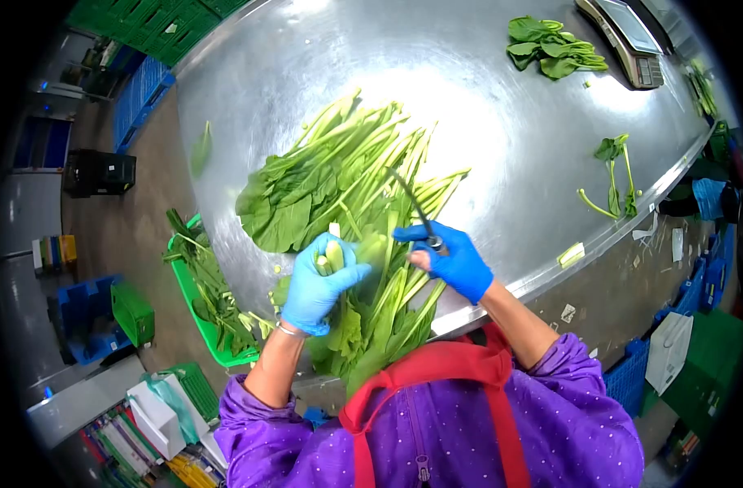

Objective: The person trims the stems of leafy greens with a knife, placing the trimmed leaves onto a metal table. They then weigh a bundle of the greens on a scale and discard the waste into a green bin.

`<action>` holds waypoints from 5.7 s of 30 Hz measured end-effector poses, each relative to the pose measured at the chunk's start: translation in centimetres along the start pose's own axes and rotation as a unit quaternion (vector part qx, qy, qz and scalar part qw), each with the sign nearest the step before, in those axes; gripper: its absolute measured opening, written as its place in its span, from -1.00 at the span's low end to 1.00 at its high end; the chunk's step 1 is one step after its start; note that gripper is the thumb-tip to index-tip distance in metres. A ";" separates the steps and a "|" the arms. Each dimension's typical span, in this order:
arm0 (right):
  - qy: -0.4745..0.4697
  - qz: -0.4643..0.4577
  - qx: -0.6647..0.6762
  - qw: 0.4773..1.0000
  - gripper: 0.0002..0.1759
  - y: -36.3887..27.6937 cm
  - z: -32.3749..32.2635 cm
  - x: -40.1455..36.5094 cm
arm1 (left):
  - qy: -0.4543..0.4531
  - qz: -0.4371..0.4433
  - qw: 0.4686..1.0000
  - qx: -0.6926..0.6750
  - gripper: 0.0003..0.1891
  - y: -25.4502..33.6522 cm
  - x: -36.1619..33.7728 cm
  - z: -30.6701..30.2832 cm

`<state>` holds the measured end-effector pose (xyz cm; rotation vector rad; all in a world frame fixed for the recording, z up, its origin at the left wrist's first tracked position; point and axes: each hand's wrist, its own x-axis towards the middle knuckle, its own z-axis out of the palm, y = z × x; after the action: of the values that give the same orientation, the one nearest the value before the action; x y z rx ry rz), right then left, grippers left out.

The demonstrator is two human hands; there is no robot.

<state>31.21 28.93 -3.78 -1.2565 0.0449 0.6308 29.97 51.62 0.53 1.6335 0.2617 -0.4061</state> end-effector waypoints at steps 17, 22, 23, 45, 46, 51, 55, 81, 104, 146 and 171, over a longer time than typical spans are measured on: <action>-0.056 -0.105 -0.134 0.984 -0.60 -1.8 3.5 0.8 | 0.009 0.060 0.992 0.113 -0.66 -1.2 -0.6 0.3; 0.051 -0.058 -0.336 0.939 -0.58 0.4 -8.1 2.6 | 0.038 0.013 0.997 -0.069 -0.67 -2.1 -0.9 -2.8; 0.161 -0.085 -0.414 0.892 -0.59 0.1 -10.0 3.6 | 0.029 0.016 0.990 -0.135 -0.65 -1.3 -1.3 -2.9; 0.053 -0.046 -0.292 0.954 -0.74 -15.6 -4.5 -1.7 | -0.340 0.189 0.919 0.056 -0.87 6.7 4.9 6.0; 0.080 0.008 -0.266 0.961 -0.70 -15.6 -4.5 -1.7 | -0.321 0.140 0.936 0.040 -0.85 6.5 4.8 6.2; 0.176 -0.232 -0.384 0.876 -0.80 -7.7 -6.8 -2.7 | -0.226 0.011 0.973 -0.047 -0.83 4.3 4.4 6.6; 0.148 -0.230 -0.481 0.833 -0.77 -4.1 -6.0 -2.8 | -0.235 -0.036 0.969 -0.063 -0.77 3.5 4.2 6.4; 0.088 0.009 -0.100 0.991 -0.69 -2.9 -4.6 -3.0 | -0.235 -0.025 0.971 0.042 -0.85 0.5 2.7 3.0; -0.019 0.002 0.058 0.998 -0.46 -5.9 -2.9 1.6 | -0.136 0.052 0.989 0.004 -0.85 2.3 6.3 3.4; 0.164 -0.016 0.108 0.980 -0.61 -3.2 -3.3 7.3 | -0.122 -0.088 0.985 -0.086 -0.44 1.7 4.7 1.1; 0.170 -0.188 -0.309 0.917 -0.80 -3.3 -7.8 1.9 | -0.194 -0.048 0.972 -0.124 -0.49 2.6 8.5 6.1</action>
<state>36.66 22.23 -4.15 -1.9200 -0.1155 0.0727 38.10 44.72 -0.99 1.2691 0.0903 -0.7270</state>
